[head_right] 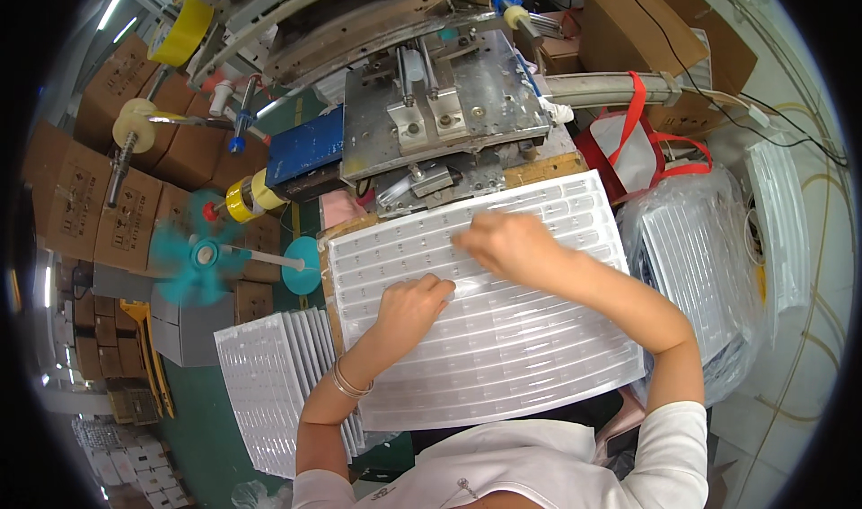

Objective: Assembling electronic components by placing small parts onto a larger grid panel using a specialized machine.

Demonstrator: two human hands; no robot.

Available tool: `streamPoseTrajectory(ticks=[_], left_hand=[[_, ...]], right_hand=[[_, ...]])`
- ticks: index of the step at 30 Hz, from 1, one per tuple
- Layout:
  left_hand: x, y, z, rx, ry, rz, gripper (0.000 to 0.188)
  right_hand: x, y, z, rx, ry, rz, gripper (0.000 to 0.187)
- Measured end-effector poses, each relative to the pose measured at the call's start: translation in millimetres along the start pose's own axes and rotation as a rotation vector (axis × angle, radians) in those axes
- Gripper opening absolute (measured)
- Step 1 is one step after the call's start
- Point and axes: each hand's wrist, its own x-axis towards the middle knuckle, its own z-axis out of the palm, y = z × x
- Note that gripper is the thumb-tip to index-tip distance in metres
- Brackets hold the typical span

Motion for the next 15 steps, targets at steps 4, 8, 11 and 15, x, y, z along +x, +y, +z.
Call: streamPoseTrajectory(ticks=[4, 8, 11, 15], left_hand=[[-7.6, 8.3, 2.1, -0.098, 0.074, -0.052, 0.023], [0.3, 20.7, 0.0, -0.205, 0.121, -0.2, 0.023], [15.8, 30.2, 11.5, -0.281, 0.086, -0.15, 0.026], [29.7, 33.4, 31.0, -0.088, 0.198, 0.054, 0.024]], right_hand=[[-32.7, -9.4, 34.2, -0.3, -0.232, -0.089, 0.029], [-32.9, -7.6, 28.7, -0.29, -0.212, -0.083, 0.025], [-27.1, 0.4, -2.1, 0.162, 0.067, 0.106, 0.024], [-17.4, 12.9, -33.5, 0.232, 0.283, 0.285, 0.025]])
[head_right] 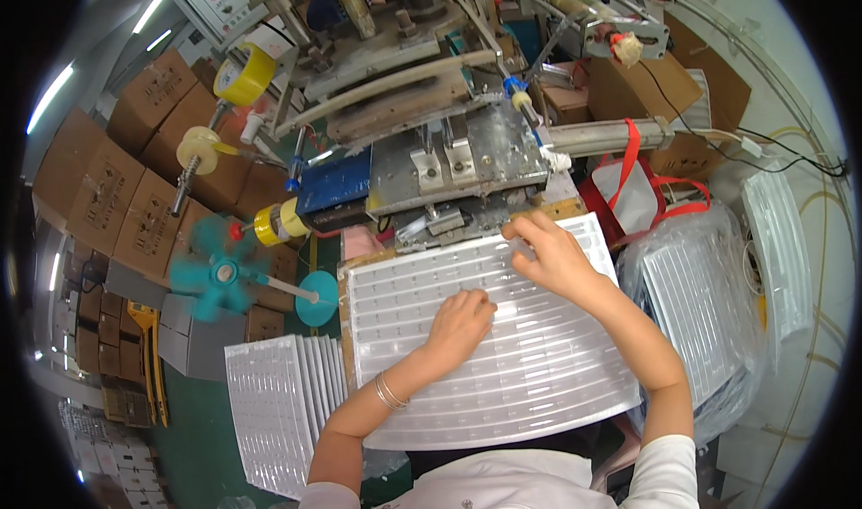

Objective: Assembling electronic components by placing small parts onto a larger grid panel using a specialized machine.

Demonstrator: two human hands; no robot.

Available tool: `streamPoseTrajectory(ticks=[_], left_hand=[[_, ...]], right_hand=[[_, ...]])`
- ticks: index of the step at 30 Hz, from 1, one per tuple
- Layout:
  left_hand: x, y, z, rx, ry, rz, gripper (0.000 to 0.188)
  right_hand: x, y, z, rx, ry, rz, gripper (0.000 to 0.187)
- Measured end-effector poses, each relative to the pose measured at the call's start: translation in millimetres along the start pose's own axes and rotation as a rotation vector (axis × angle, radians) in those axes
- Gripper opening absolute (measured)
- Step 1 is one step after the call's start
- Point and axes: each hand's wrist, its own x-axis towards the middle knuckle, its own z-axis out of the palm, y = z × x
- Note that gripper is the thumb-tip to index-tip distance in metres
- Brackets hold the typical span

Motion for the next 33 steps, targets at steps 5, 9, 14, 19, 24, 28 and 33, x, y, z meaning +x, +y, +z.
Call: streamPoseTrajectory(ticks=[5, 9, 14, 19, 24, 28, 33], left_hand=[[-15.4, -10.6, -3.9, -0.016, -0.125, -0.036, 0.029], [-22.4, -10.1, -19.3, -0.15, -0.052, -0.091, 0.035], [-7.5, -26.4, -51.1, -0.128, 0.118, -0.205, 0.037], [31.3, -45.3, -83.2, 0.088, 0.488, -0.302, 0.039], [108.1, -79.8, -104.0, 0.186, 0.679, -0.284, 0.034], [143.7, -92.0, -115.8, 0.344, 0.537, -0.21, 0.032], [100.3, -38.0, -129.5, -0.357, 0.543, -0.319, 0.029]], right_hand=[[3.5, 1.0, -10.2, 0.114, 0.053, 0.1, 0.018], [7.2, -0.8, -12.6, 0.182, 0.06, 0.128, 0.015], [13.4, -6.1, -12.5, 0.198, 0.117, -0.081, 0.025], [25.2, -12.9, -21.0, 0.27, 0.126, 0.043, 0.023], [46.2, -31.0, -31.1, 0.251, 0.277, -0.08, 0.023], [82.0, -37.6, -19.8, 0.171, 0.371, -0.181, 0.026], [135.0, -33.7, 10.8, -0.162, 0.573, -0.423, 0.025]])
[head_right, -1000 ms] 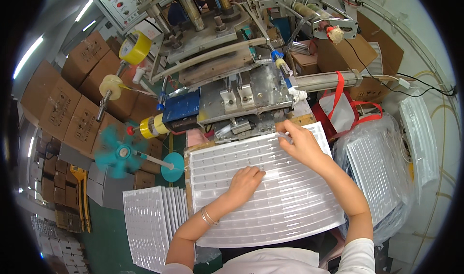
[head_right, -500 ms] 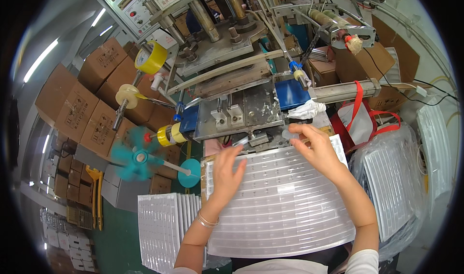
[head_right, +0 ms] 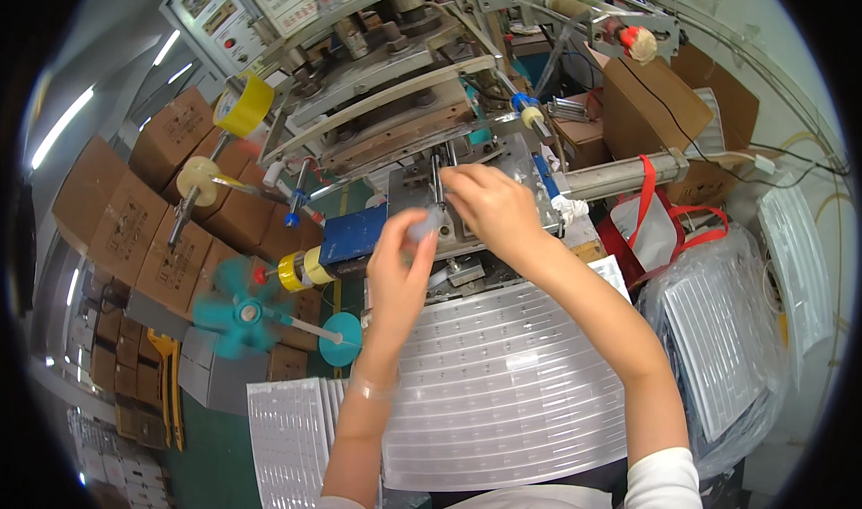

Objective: Assembling electronic components by placing small parts onto a larger grid panel using a specialized machine.

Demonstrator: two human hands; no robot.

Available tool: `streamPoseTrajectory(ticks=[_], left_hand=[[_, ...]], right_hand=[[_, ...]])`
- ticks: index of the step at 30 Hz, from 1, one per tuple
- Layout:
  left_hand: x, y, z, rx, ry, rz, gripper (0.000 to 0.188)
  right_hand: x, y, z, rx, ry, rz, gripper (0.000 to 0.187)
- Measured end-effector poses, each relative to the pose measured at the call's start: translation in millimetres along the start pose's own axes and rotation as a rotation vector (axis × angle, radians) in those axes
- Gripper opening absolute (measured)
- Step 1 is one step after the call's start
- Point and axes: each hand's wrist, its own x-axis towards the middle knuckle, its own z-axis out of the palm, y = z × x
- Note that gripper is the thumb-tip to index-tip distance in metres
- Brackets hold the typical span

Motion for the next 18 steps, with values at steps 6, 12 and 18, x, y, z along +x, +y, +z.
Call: streamPoseTrajectory(ticks=[6, 12, 18], left_hand=[[-78.0, 72.6, -73.4, -1.041, -0.146, 0.069, 0.021], [-78.9, 93.7, -93.0, -1.309, -0.481, 0.45, 0.027], [-71.8, 84.9, -81.3, -1.372, -0.668, 0.479, 0.022]], right_hand=[[8.3, 10.9, 32.5, -0.292, -0.142, 0.004, 0.019], [-7.2, 0.2, 1.8, -0.01, 0.042, 0.014, 0.041], [-62.5, -9.5, -63.1, 0.197, -0.46, 0.212, 0.028]])
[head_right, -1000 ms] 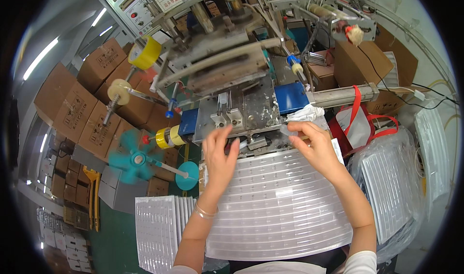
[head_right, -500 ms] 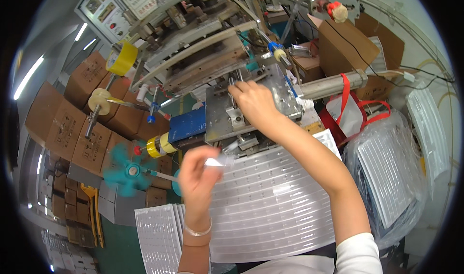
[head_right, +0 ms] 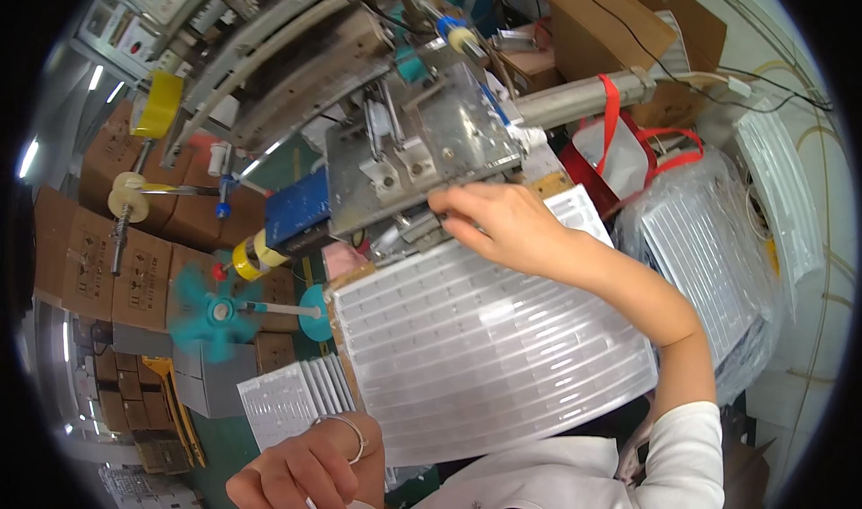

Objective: Assembling electronic components by placing small parts onto a larger grid panel using a specialized machine.

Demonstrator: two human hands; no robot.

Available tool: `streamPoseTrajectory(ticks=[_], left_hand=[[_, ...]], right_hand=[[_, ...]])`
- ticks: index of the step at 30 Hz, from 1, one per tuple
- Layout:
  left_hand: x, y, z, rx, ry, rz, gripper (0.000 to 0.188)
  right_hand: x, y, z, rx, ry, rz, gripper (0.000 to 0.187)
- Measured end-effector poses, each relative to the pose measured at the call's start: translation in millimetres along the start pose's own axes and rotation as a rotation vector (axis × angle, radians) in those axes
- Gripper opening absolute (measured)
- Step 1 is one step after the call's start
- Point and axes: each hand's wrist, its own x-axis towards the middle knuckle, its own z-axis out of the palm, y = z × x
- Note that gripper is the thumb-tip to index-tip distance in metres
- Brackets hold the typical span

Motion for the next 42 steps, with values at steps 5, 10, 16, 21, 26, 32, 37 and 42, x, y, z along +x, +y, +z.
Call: streamPoseTrajectory(ticks=[5, 10, 16, 21, 26, 32, 37, 42], left_hand=[[-22.2, 2.5, 5.9, -0.016, 0.086, -0.188, 0.014], [-53.3, -9.5, 1.3, -0.137, 0.827, -0.481, 0.016], [-77.4, -48.8, -26.9, 0.266, 0.933, -0.694, 0.021], [-80.4, -64.6, -26.4, 0.816, 0.579, -0.824, 0.031], [-75.0, -76.2, -33.7, 0.956, 0.494, -0.865, 0.033], [-79.2, -70.5, -51.0, 1.261, 0.556, -0.96, 0.029], [-58.1, -71.8, -75.2, 1.693, 0.546, -0.711, 0.03], [0.9, -90.1, -129.8, 2.078, 0.524, -0.311, 0.025]], right_hand=[[-65.5, 22.7, 2.5, -0.118, -0.412, 0.069, 0.017], [-111.2, 20.2, 25.8, -0.321, -0.465, -0.111, 0.019], [-110.2, 28.6, 31.5, -0.347, -0.65, -0.062, 0.022], [-67.3, 24.6, -1.1, 0.103, -0.409, 0.216, 0.027], [-28.7, 17.0, -7.9, 0.318, -0.074, 0.358, 0.026], [-20.9, 20.1, -5.3, 0.406, 0.01, 0.397, 0.019], [-14.9, 19.1, -12.8, 0.358, 0.09, 0.286, 0.024], [11.4, 10.7, -5.2, 0.291, 0.378, 0.247, 0.022]])
